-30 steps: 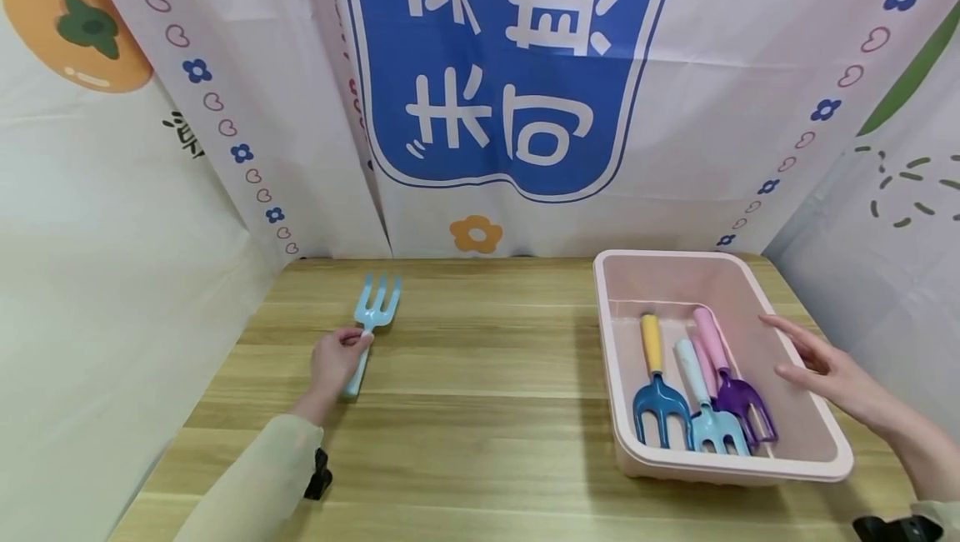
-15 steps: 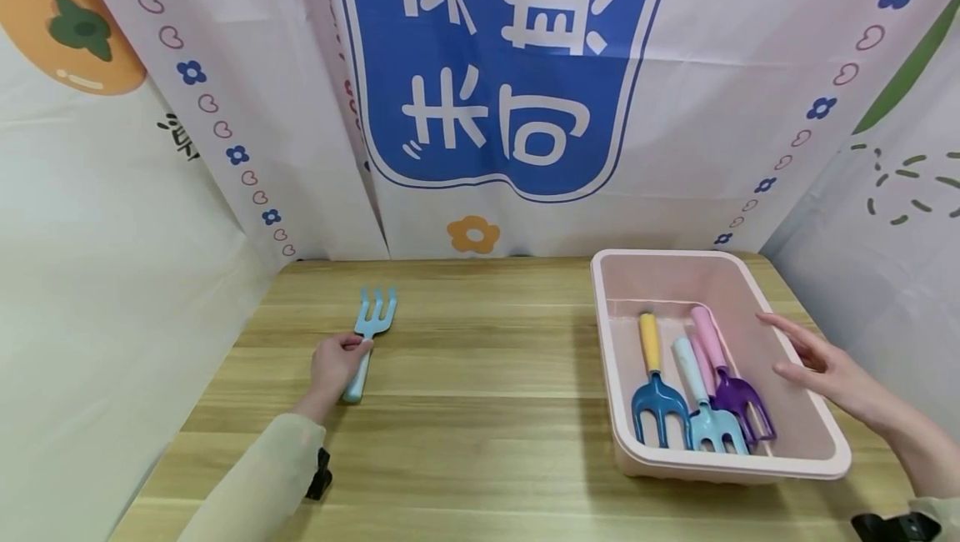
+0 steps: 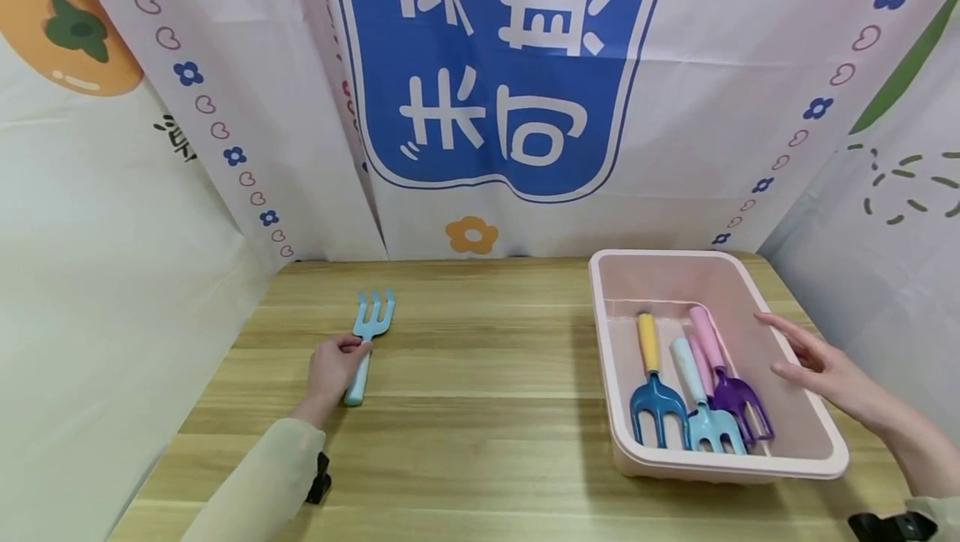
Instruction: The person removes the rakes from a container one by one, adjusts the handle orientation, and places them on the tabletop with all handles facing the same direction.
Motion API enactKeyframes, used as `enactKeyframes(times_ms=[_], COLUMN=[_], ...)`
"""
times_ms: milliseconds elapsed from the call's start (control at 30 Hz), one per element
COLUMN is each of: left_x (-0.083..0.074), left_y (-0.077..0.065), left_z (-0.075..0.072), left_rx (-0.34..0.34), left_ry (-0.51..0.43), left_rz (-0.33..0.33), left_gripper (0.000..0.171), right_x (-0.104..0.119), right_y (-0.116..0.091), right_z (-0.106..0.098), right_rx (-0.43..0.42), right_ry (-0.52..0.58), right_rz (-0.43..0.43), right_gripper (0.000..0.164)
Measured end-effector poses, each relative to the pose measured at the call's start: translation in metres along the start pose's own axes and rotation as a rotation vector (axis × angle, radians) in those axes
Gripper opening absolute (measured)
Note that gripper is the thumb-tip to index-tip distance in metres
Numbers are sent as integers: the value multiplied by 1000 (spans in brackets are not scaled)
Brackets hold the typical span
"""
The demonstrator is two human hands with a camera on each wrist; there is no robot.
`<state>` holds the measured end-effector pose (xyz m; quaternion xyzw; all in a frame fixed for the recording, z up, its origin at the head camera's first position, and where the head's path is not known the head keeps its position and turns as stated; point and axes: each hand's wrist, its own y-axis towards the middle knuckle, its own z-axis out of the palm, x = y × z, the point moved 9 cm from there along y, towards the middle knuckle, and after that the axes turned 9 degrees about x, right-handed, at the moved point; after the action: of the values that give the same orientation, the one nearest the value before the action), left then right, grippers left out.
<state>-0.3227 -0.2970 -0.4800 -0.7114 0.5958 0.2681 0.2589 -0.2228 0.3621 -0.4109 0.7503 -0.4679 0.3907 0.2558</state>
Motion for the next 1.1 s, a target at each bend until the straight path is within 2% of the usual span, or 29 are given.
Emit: enactKeyframes(times_ms=[300,467,600,733,967,1100], left_x=[-5,-22,-47,-79,-139,-165], left_y=[-1,-8,-13,-20,-41,-52], left_z=[-12,-11,-2,14,38,51], left_rx=[-69,-32,37,99,181,243], left_ry=[-32,-50,-66,-87,-144,-165], left_rz=[21,40,99,181,337,389], left_gripper=[30,32,32,29,22,22], right_x=[3,4,6,5,0,-2], right_y=[1,0,0,0,-1,0], right_z=[1,1,1,1,1,0], right_rx=[8,6,5,7,5,4], right_ry=[20,7,6,11,30,38], right_rz=[-14,-28,-41,-38,-20,-22], right_gripper=[65,64,65,65,65,67])
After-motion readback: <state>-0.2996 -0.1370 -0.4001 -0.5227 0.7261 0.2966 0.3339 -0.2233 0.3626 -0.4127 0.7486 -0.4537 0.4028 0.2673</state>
